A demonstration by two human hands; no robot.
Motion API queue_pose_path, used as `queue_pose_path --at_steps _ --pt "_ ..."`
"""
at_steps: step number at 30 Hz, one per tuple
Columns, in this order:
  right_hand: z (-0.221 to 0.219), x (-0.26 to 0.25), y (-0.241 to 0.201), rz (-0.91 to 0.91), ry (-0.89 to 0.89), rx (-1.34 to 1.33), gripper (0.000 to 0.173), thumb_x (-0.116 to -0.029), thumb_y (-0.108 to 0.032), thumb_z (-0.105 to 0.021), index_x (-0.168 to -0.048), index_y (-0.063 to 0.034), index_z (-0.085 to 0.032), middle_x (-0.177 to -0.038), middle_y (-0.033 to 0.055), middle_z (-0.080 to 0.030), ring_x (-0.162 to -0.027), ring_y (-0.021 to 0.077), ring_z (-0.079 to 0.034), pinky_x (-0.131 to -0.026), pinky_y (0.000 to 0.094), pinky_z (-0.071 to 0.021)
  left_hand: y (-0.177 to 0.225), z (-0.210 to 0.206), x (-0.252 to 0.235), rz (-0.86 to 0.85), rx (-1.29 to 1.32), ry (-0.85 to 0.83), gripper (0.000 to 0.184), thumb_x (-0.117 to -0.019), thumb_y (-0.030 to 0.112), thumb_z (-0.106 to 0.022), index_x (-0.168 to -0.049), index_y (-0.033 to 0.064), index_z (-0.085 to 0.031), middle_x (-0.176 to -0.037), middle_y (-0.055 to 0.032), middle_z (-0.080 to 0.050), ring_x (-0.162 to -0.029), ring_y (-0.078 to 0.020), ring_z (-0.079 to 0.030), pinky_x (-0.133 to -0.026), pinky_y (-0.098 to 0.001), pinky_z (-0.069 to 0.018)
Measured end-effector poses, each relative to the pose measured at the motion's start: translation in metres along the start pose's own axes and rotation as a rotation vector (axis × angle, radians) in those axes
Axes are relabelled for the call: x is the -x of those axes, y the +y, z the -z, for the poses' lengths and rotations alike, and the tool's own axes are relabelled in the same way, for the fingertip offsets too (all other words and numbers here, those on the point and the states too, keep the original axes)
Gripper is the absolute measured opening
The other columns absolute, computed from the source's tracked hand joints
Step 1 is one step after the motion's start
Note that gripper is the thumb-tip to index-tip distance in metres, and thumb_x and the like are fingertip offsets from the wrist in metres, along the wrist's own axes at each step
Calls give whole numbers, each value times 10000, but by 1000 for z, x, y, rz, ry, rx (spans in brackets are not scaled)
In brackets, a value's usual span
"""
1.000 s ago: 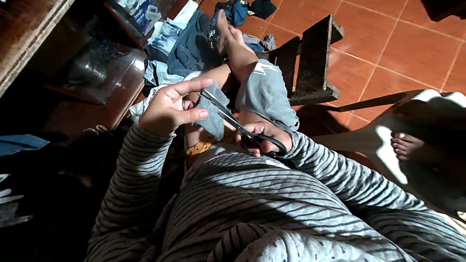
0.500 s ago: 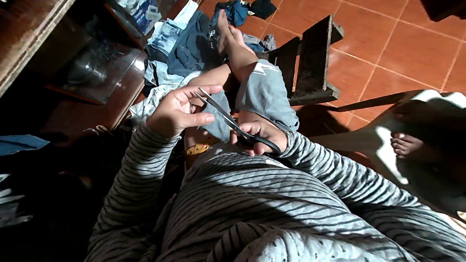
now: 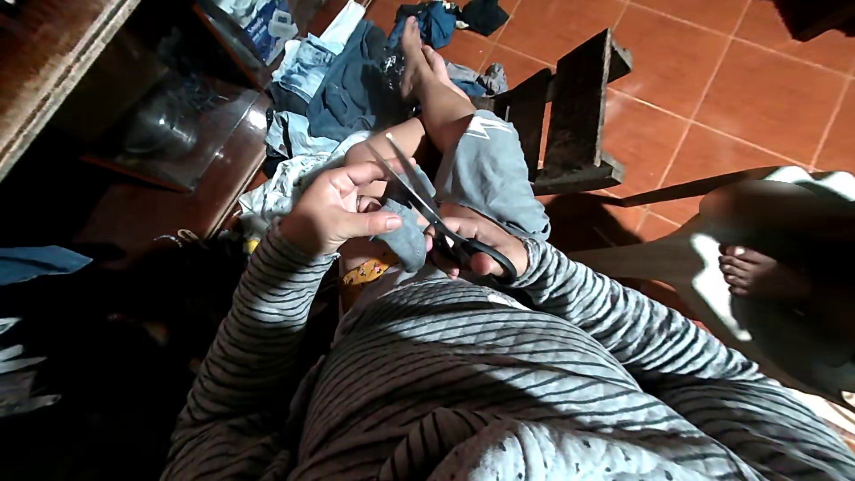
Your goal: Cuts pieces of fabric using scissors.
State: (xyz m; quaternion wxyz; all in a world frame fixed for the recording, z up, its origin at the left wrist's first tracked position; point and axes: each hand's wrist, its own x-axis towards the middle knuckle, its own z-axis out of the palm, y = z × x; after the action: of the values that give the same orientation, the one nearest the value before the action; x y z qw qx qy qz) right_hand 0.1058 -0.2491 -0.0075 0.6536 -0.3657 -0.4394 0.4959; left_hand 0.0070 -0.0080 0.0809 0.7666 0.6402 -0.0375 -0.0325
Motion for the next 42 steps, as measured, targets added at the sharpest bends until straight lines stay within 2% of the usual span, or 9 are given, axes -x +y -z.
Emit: queue_pose_path --at_steps 12,18,22,25,29,32,35,37,42 --pt "15 29 2 -126 -9 133 556 -836 -542 -791 -1156 -115 -636 -931 -104 -664 -770 -35 -612 -671 163 -528 1 8 3 -73 -38 91 603 -817 -52 -735 -1396 -12 -571 -1404 -69 -615 -1069 -127 -703 -894 -295 -612" --pt "11 22 2 -164 80 219 492 -833 -511 -804 -1068 -94 -689 -827 -146 -652 -677 -90 -559 -593 114 -471 -6 18 6 -24 -84 153 631 -820 -28 -723 -1424 -11 -542 -1405 -67 -607 -1141 -128 -667 -933 -296 -589" --pt "11 18 6 -172 100 96 424 -856 -496 -792 -1062 -140 -688 -797 -130 -681 -623 -50 -599 -560 140 -511 -15 28 10 12 -152 139 708 -792 86 -780 -1448 16 -523 -1368 -43 -608 -1182 -105 -615 -935 -265 -558" --pt "12 17 7 -183 100 64 439 -862 -499 -787 -1078 -131 -684 -758 -121 -670 -601 -33 -603 -549 151 -517 -21 30 12 60 -165 176 646 -782 53 -769 -1387 62 -541 -1258 -16 -662 -1100 -106 -662 -863 -261 -595" --pt "11 17 7 -181 111 56 408 -879 -480 -776 -1072 -134 -680 -768 -116 -675 -602 -27 -608 -547 151 -522 -22 25 14 143 -177 192 597 -789 -29 -730 -1341 49 -518 -1006 0 -725 -836 -72 -709 -742 -233 -610" --pt "11 17 8 -195 132 59 428 -868 -497 -781 -1078 -139 -677 -767 -118 -682 -602 -27 -612 -549 152 -523 -24 24 17 231 -237 99 403 -784 -52 -745 -1163 -4 -616 -925 -13 -749 -824 -62 -717 -769 -245 -609" --pt "12 18 10 -170 109 52 437 -875 -502 -773 -1079 -128 -674 -761 -110 -671 -602 -22 -607 -550 156 -521 -35 30 20 -10 -242 81 117 -861 40 -730 -974 46 -701 -880 33 -739 -812 -35 -703 -773 -242 -606" --pt "14 18 10 -136 63 70 490 -876 -549 -751 -1091 -117 -669 -776 -108 -661 -626 -27 -602 -568 157 -519 -36 33 18 -195 -231 79 65 -956 129 -666 -1001 114 -710 -905 91 -730 -828 -6 -686 -770 -226 -591" --pt "14 17 14 -97 -58 99 658 -865 -657 -693 -1204 -99 -613 -922 -78 -645 -776 -27 -593 -686 166 -512 -25 25 16 -248 -235 146 104 -985 70 -591 -1003 104 -687 -870 99 -719 -784 4 -679 -737 -207 -588"
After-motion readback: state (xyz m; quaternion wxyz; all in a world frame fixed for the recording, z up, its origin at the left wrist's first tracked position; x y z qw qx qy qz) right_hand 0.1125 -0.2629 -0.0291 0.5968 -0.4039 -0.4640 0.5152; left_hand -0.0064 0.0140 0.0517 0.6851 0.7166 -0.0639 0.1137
